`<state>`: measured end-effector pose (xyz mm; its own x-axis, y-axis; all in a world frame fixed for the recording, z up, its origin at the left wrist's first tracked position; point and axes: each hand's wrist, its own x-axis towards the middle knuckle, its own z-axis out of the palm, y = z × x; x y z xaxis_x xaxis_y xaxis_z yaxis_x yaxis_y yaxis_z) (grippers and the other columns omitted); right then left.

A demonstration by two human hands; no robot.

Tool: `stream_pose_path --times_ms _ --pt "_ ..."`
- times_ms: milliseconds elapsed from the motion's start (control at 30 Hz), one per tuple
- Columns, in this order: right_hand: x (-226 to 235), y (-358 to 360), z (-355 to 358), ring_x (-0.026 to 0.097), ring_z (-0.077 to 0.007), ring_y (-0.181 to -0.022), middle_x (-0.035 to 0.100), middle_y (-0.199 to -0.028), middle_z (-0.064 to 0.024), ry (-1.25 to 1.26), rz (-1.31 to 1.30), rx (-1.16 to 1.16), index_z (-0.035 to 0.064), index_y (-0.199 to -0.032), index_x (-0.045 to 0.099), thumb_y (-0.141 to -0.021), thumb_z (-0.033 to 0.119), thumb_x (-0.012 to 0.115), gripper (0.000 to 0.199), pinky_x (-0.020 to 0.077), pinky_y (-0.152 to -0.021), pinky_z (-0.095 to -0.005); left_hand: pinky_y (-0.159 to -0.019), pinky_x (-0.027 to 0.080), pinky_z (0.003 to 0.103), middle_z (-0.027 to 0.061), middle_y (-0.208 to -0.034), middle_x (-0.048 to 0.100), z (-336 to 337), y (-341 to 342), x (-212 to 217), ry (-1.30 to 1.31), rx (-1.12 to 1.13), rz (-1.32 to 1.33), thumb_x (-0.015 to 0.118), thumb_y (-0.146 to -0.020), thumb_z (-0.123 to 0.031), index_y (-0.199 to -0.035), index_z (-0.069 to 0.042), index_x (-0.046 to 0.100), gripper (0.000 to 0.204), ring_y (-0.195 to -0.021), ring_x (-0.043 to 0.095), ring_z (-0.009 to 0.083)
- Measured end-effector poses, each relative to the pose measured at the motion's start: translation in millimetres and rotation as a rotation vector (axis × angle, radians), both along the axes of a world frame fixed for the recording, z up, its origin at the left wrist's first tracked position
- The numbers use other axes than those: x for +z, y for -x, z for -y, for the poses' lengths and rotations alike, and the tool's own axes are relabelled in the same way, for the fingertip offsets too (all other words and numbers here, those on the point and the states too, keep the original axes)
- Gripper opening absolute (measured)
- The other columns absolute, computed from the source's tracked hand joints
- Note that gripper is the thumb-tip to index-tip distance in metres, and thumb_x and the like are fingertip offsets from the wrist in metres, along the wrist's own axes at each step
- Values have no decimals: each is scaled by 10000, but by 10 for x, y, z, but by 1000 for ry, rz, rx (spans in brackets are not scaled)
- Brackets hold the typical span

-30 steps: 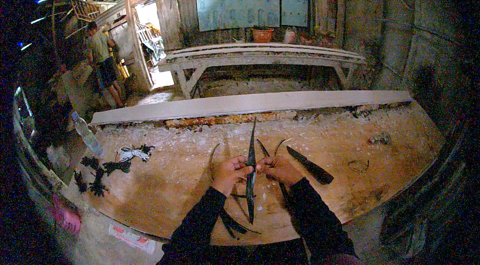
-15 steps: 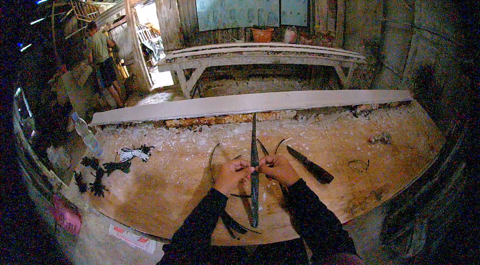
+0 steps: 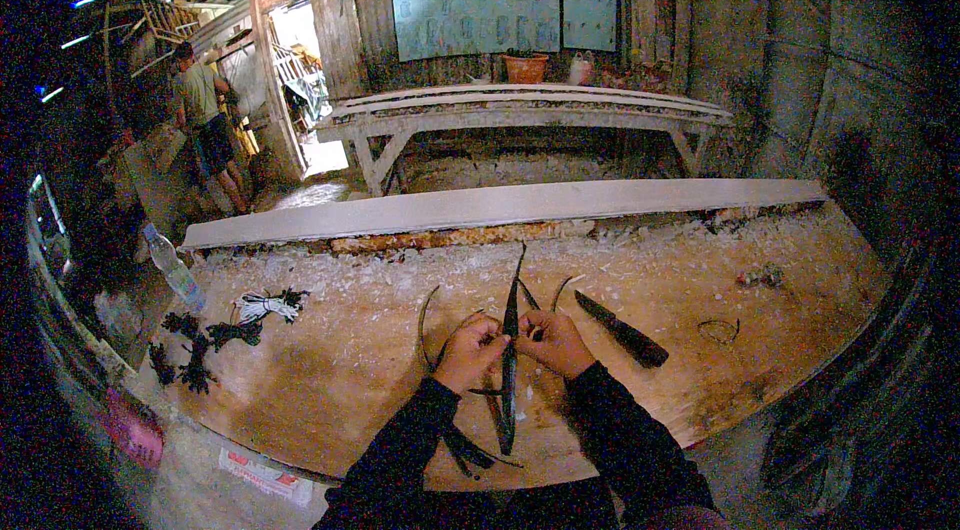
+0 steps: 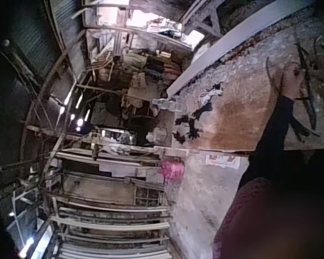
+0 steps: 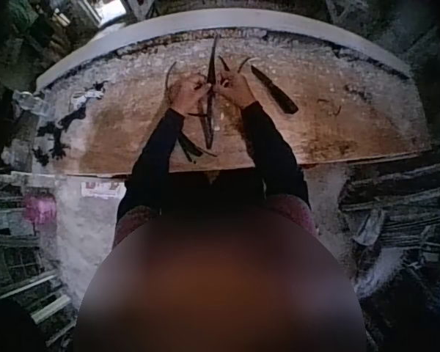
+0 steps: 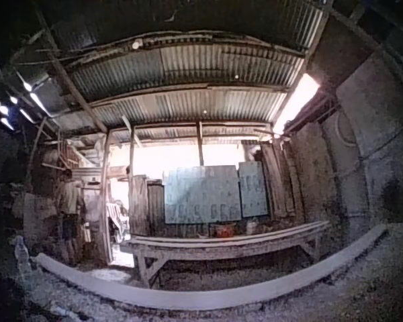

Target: The person uses a knife to cut black cable ties into smaller pieces on a wooden workbench. The person repeatedly picks up, cuts, and separates the ties, accumulating cut pieces on the table.

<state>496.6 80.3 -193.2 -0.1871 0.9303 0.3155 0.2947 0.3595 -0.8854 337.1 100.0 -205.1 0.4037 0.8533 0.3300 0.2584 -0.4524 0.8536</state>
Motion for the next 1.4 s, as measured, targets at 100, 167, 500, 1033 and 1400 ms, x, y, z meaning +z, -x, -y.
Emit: stream_pose_path --times_ms 100,167,500,1033,1400 --pt "-2 -1 8 442 -44 -571 484 -603 31 8 12 7 37 -679 525 -658 71 589 76 370 -514 -189 -596 391 253 57 -715 437 24 -17 -10 25 -6 72 531 -734 -91 -719 -3 482 102 -689 462 151" --pt "-15 2 4 447 -50 -572 484 -599 27 21 -16 19 34 -683 527 -660 68 587 72 377 -519 -194 -592 393 249 57 -719 439 33 -24 -8 -74 -11 97 524 -740 -92 -728 -4 483 98 -685 464 149" --pt "-59 6 -23 475 -88 -568 524 -614 -21 -20 -29 -109 41 -713 540 -653 128 612 128 403 -533 -233 -585 394 223 25 -744 456 53 -41 -80 231 -112 244 505 -763 -113 -807 -5 509 117 -680 478 114" --pt "5 -194 -2 546 -285 -665 558 -684 -147 -22 421 -361 15 -726 549 -612 187 637 224 423 -594 -352 -679 425 321 37 -730 494 -238 337 -41 470 -96 934 469 -755 -154 -769 -84 447 75 -703 509 172" --pt "39 -284 -43 533 -322 -671 554 -700 -170 -31 580 -428 17 -718 550 -638 254 607 256 420 -603 -388 -459 361 226 -56 -488 315 -380 874 141 480 161 1371 482 -781 -238 -581 -139 362 253 -414 335 88"
